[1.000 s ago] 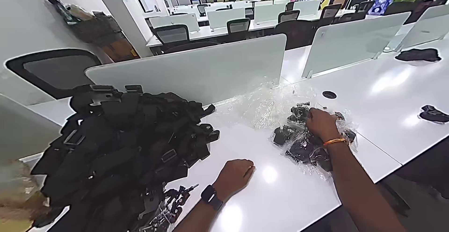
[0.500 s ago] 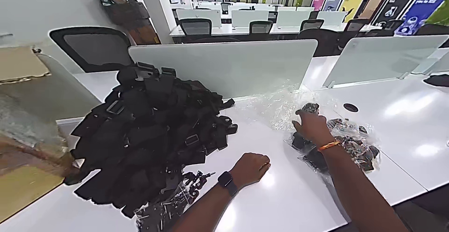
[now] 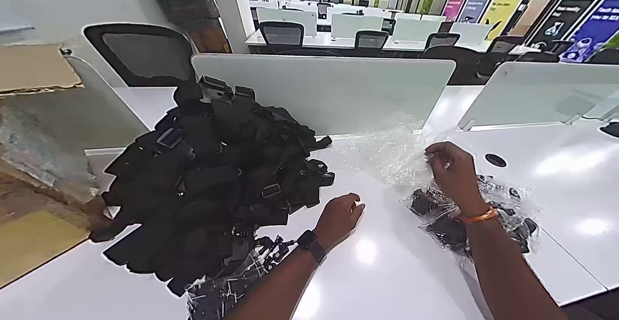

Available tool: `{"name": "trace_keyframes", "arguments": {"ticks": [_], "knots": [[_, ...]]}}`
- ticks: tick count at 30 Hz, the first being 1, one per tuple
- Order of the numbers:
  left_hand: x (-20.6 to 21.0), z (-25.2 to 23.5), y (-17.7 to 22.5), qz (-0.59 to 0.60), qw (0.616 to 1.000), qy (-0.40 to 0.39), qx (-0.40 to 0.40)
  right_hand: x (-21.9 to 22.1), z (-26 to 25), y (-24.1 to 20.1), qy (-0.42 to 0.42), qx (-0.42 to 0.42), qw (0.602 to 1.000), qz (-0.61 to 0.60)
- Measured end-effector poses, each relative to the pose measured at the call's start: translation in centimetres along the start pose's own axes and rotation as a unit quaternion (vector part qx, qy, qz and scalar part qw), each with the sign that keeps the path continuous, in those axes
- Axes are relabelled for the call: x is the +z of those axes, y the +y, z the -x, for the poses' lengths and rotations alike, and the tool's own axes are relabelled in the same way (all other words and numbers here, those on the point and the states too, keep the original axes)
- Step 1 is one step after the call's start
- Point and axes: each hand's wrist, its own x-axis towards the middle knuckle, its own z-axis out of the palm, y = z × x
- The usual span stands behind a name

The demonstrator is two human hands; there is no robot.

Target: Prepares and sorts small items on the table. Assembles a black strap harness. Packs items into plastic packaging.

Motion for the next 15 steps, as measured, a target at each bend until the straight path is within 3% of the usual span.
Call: {"name": "trace_keyframes", "arguments": {"ticks": [3, 8, 10, 13, 15], "knots": [[-0.2, -0.4, -0.2, 0.158, 0.983, 0.072, -0.051, 3.6, 2.3, -1.8, 0.004, -0.107, 0.992, -0.071], [-1.2, -0.7, -0.4, 0.424, 0.889, 0.087, -0.151, 11.1, 7.5, -1.6, -0.032, -0.331, 0.943, -0.014], [-1.4, -0.9, -0.5, 0.434, 0.886, 0.089, -0.138, 12.3, 8.3, -1.3, -0.059, -0.401, 0.914, -0.018], [-0.9, -0.6, -1.0, 0.313, 0.942, 0.112, -0.036, 12.4, 8.5, -1.1, -0.108, -0.441, 0.891, 0.013], [-0.4, -0.2, -1.1, 0.245, 0.960, 0.134, 0.015, 12.5, 8.8, -1.2, -0.148, -0.432, 0.889, 0.031]]}}
